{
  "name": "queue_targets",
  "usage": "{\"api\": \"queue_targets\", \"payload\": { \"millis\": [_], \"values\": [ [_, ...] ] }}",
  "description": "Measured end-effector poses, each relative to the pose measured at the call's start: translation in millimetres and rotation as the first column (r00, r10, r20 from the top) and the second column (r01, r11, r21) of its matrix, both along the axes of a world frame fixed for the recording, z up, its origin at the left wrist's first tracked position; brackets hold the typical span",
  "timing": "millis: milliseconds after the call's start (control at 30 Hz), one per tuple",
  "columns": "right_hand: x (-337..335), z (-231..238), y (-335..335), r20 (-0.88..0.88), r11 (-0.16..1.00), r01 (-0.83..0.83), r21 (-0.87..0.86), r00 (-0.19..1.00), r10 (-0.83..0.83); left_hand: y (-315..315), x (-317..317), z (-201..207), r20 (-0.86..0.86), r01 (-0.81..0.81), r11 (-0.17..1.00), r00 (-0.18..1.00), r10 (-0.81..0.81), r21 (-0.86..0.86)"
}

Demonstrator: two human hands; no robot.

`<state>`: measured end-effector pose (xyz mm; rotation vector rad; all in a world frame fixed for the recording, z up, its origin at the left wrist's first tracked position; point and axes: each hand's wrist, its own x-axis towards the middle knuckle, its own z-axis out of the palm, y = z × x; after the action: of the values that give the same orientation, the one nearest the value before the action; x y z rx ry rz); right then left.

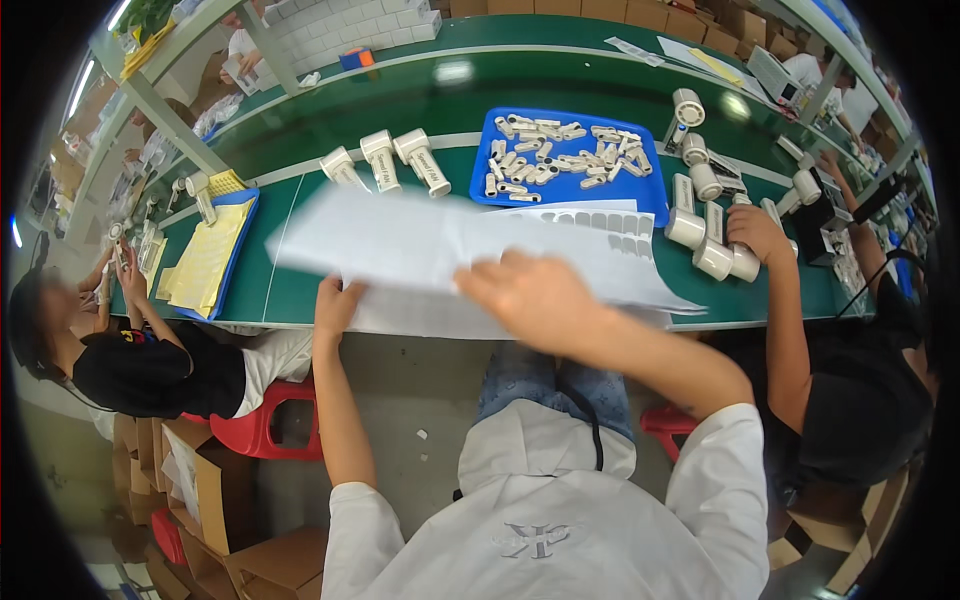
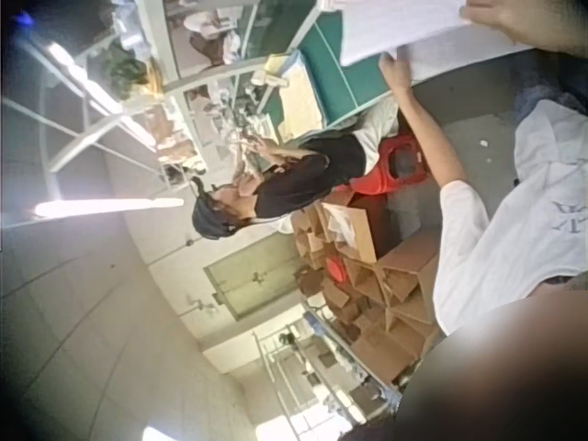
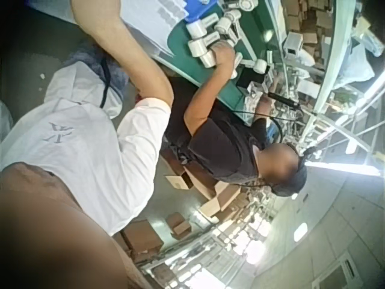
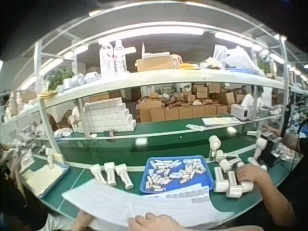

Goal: The person assembles small white electronic devices at a factory workstation. They pick up a device body, insert a small white component into a port, and place the finished unit on the table. The person also handles sheets of adhesive labels and a blue tray of parts.

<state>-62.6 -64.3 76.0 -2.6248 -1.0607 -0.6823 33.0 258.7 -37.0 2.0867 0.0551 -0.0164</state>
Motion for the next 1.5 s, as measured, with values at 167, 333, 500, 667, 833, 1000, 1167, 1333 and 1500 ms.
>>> {"api": "queue_targets", "payload": {
  "millis": [167, 333, 500, 667, 833, 1000, 1167, 1333, 1500],
  "values": [
    [-25, -95, 29, -0.289, 0.994, -0.052, -0.091, 0.957, 0.023, 24, 0, -23, 0.072, 0.056, 0.955, 0.997, -0.037, -0.290],
    [-26, -101, 13, -0.234, 0.997, -0.061, -0.039, 0.971, 0.050, 25, 4, 5, -0.289, -0.043, 0.953, 0.956, -0.048, -0.299],
    [-12, -102, 20, -0.171, 0.989, -0.146, -0.004, 0.975, 0.143, 6, 14, 1, -0.055, 0.137, 0.979, 0.988, -0.147, -0.149],
    [-13, -100, 13, -0.231, 0.992, -0.126, -0.021, 0.966, 0.117, 6, 16, 19, -0.154, 0.152, 0.986, 0.978, -0.140, 0.067],
    [-35, -72, -14, -0.328, 0.991, -0.024, 0.132, 0.943, 0.066, 2, 15, 8, -0.010, 0.095, 0.992, 0.996, -0.094, 0.085],
    [-64, -78, -117, -0.360, 0.598, 0.728, 0.336, 0.686, -0.633, 0, 4, -6, 0.052, -0.046, 0.999, 0.998, 0.046, -0.010],
    [-88, -82, -152, -0.597, 0.443, 0.885, 0.140, 0.433, -0.675, -1, 6, -2, 0.207, 0.037, 0.976, 0.975, -0.083, 0.215],
    [-107, -83, -146, -0.891, 0.200, 0.932, 0.302, 0.351, -0.288, -18, 0, 23, 0.189, 0.040, 0.852, 0.969, -0.160, 0.522],
    [-111, -65, -135, -0.839, 0.113, 0.855, 0.506, 0.518, -0.164, -32, 25, 39, 0.157, 0.342, 0.632, 0.786, -0.598, 0.695]
  ]
}}
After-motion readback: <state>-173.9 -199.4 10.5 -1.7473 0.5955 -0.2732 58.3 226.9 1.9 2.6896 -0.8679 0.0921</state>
